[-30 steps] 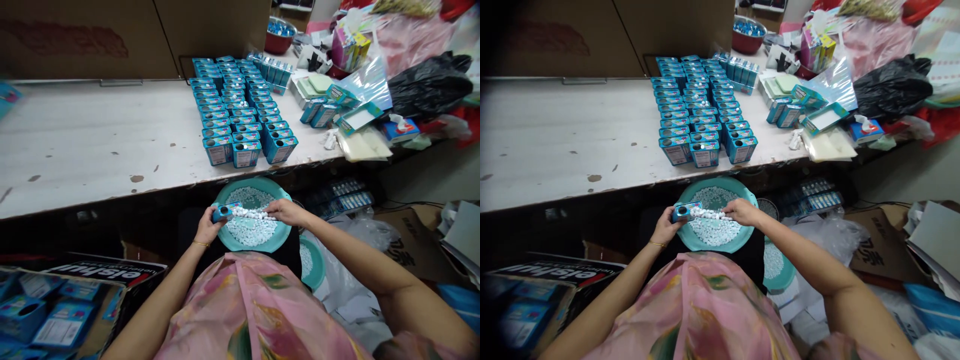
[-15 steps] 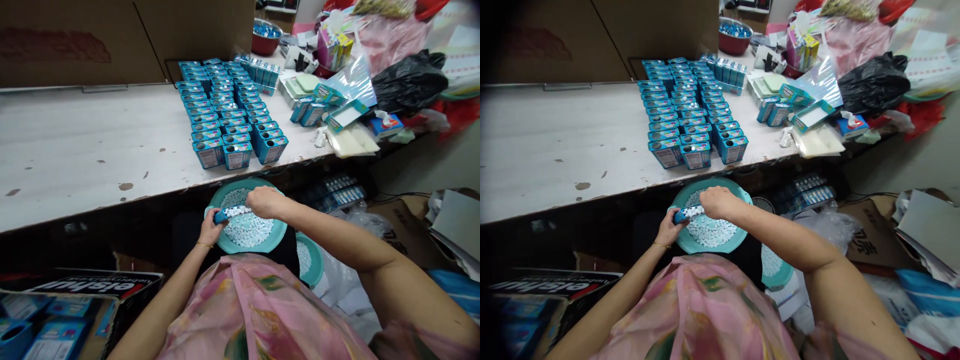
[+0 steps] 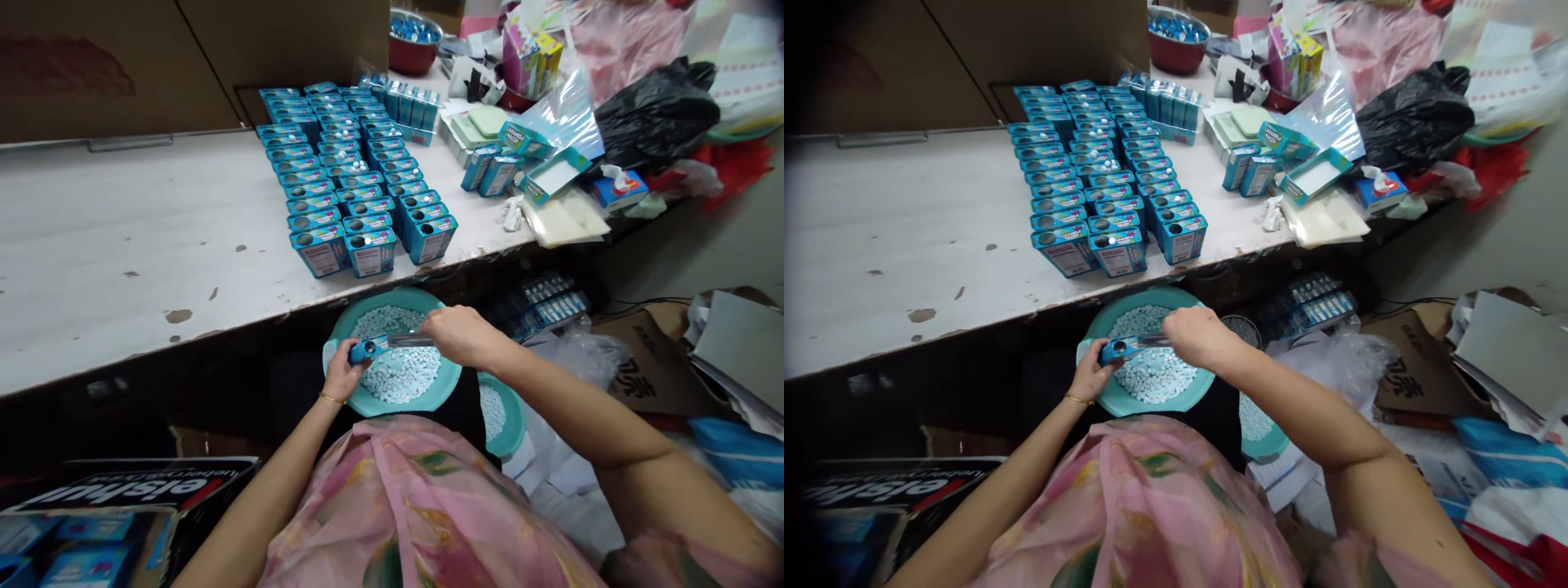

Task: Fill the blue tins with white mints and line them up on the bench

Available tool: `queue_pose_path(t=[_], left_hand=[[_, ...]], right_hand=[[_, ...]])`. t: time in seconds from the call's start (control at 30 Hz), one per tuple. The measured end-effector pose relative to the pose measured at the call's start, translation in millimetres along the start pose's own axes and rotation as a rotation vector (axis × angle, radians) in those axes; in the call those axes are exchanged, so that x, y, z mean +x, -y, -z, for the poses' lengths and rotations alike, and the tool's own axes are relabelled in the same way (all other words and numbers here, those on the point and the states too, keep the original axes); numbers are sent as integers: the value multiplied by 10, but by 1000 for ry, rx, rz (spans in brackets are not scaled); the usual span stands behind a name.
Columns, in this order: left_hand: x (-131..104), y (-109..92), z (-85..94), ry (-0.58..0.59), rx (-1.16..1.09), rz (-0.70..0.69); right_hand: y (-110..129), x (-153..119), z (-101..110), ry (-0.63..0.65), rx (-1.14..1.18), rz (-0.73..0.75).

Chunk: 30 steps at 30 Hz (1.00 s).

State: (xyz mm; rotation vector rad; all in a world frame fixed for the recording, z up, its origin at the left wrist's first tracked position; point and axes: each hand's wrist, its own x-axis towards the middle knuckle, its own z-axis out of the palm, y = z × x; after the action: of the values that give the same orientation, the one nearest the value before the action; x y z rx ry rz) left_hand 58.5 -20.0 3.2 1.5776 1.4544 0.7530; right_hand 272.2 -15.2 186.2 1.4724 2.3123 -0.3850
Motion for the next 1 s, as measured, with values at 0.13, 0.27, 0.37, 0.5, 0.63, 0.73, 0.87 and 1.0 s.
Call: queue_pose_path(t=[0.13, 0.27, 0.37, 0.5, 0.63, 0.73, 0.87, 1.0], left_hand=[[-59, 51, 84, -77, -12, 3], [-116, 100, 155, -40, 63, 6], [-118, 110, 171, 4, 141, 38], [-96, 129, 162, 2, 169, 51], [-76, 167, 154, -24, 105, 64], [-68, 157, 166, -40, 2, 70], [-41, 107, 216, -117, -106, 102], [-8, 124, 276, -183, -168, 95]], right_hand=[[-302, 165, -592, -4, 115, -156], [-253, 516, -1246, 54, 149, -285], [-85, 662, -1532, 52, 172, -253], [191, 680, -1729, 125, 237, -114], [317, 704, -1823, 210, 296, -15], [236, 732, -1824, 232, 344, 28], [12, 705, -1734, 194, 388, 46], [-232, 595, -1456, 103, 506, 38]])
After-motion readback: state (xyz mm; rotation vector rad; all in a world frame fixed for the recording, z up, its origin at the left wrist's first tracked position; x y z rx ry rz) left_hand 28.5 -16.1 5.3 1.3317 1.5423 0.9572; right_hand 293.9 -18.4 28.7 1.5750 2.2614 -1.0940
